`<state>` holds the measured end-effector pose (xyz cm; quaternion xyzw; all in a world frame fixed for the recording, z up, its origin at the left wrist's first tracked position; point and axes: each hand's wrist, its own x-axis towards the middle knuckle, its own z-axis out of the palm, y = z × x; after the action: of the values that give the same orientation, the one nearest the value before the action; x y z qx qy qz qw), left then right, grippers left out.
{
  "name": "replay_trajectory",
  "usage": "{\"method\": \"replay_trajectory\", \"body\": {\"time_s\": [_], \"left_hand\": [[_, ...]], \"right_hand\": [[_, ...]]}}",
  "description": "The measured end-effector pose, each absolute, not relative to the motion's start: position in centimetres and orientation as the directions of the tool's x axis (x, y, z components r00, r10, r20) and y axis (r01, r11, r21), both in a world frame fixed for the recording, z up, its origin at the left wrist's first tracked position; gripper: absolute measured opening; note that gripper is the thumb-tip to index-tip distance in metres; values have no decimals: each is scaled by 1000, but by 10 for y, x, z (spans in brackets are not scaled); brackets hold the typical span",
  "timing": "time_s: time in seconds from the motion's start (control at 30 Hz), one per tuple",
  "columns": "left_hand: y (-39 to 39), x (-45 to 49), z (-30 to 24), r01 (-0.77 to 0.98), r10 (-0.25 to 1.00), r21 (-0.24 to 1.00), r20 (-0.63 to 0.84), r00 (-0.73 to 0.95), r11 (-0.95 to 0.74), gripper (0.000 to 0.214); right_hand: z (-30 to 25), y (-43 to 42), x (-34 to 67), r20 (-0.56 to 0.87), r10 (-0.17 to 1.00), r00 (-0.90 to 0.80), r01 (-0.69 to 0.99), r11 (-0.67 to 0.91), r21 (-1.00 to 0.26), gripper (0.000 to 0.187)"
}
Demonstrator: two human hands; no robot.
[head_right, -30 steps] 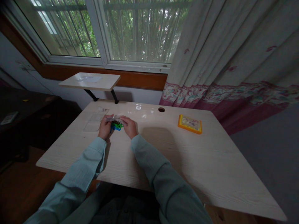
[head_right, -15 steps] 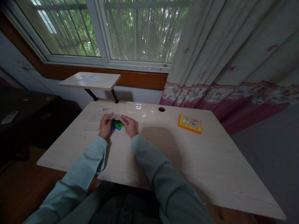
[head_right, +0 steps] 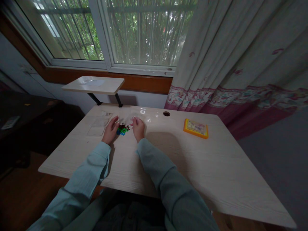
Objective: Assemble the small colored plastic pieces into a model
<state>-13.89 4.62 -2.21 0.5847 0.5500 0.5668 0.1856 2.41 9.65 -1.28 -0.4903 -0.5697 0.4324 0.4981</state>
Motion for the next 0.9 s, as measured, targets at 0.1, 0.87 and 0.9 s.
{"method": "replay_trajectory", "body": {"time_s": [0.1,0.87,0.9], "left_hand": [[48,-143,-26,575,861,760,477,-176,-303,43],[45,-132,-24,770,896,506,404,185,-387,43],[44,-131,-23,760,892,509,403,203,-403,42]], "right_hand": [[-9,106,24,102,992,80,-15,104,-994,24],[13,158,-3,-122,980,-160,148,-98,-984,10],[12,160,-6,-116,980,-163,156,-91,-984,10]]}}
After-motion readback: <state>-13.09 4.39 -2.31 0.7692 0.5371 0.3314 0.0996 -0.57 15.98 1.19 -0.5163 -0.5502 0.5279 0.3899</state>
